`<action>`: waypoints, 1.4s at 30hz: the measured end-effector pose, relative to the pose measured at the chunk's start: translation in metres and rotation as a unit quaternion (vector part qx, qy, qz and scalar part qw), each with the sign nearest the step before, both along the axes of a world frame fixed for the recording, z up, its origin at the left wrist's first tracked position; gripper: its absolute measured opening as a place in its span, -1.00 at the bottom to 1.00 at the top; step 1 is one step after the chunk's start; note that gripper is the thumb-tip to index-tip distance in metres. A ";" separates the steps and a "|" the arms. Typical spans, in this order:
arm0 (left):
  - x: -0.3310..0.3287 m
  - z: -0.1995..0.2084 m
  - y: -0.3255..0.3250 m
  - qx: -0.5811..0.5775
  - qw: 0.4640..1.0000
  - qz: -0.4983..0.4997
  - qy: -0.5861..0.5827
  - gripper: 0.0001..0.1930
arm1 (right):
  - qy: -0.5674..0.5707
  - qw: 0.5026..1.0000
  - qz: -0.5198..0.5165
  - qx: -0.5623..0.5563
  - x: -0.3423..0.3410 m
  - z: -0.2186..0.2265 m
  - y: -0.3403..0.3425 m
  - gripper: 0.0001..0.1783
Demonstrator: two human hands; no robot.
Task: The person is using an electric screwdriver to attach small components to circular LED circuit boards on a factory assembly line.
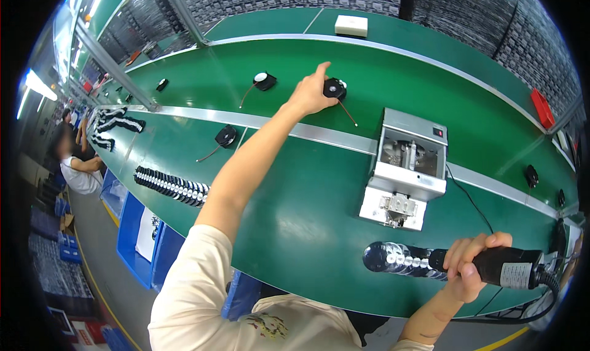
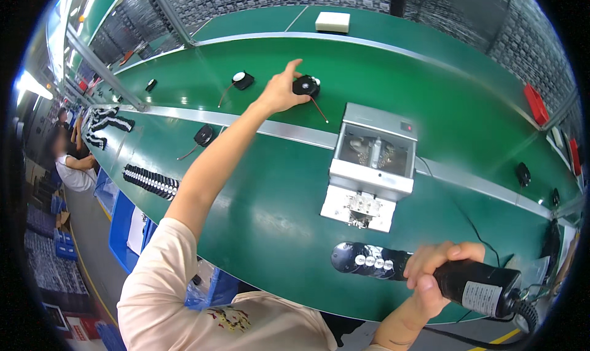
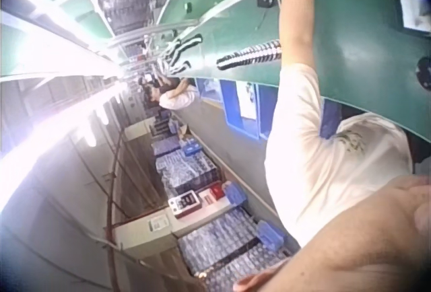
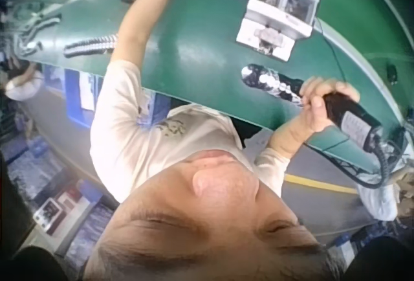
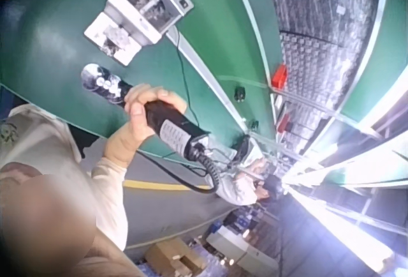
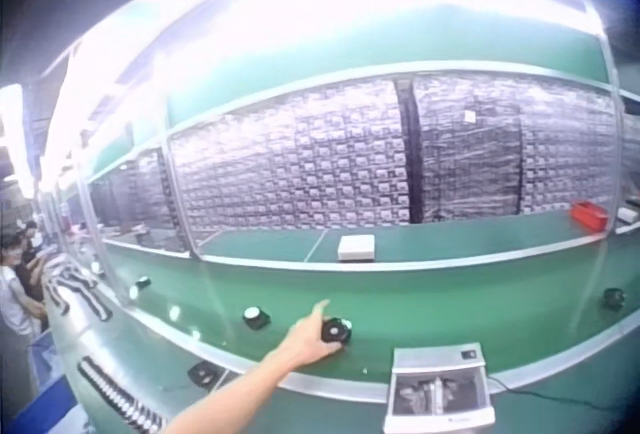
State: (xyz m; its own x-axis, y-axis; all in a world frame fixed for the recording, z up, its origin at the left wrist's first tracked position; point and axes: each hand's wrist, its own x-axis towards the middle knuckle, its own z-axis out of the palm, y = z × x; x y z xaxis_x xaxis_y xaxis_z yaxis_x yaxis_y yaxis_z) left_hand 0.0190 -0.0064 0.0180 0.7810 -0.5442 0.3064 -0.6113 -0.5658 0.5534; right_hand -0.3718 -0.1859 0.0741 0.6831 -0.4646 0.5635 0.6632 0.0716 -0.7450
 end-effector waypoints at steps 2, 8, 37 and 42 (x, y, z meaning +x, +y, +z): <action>0.014 -0.012 0.004 -0.015 1.000 0.006 0.016 -0.13 | 0.003 1.000 -0.009 -0.014 0.000 -0.003 -0.001 -0.48; 0.073 -0.029 0.069 0.135 0.937 0.290 -0.140 -0.24 | -0.005 1.000 -0.002 -0.022 -0.001 -0.004 -0.005 -0.50; -0.168 -0.006 0.127 0.033 0.969 -0.244 -0.006 -0.61 | -0.001 0.992 0.115 -0.057 -0.010 -0.005 -0.003 -0.48; -0.183 -0.005 0.112 0.009 0.966 -0.258 0.026 -0.77 | -0.008 0.993 0.103 -0.055 -0.006 -0.001 0.001 -0.48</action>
State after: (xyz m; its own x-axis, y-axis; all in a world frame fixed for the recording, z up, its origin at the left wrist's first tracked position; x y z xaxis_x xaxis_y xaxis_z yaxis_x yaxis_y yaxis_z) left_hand -0.1636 0.1061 0.0132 0.4190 -0.8697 0.2609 -0.7854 -0.2029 0.5848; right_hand -0.3782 -0.1848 0.0730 0.7481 -0.2516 0.6140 0.6543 0.1253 -0.7458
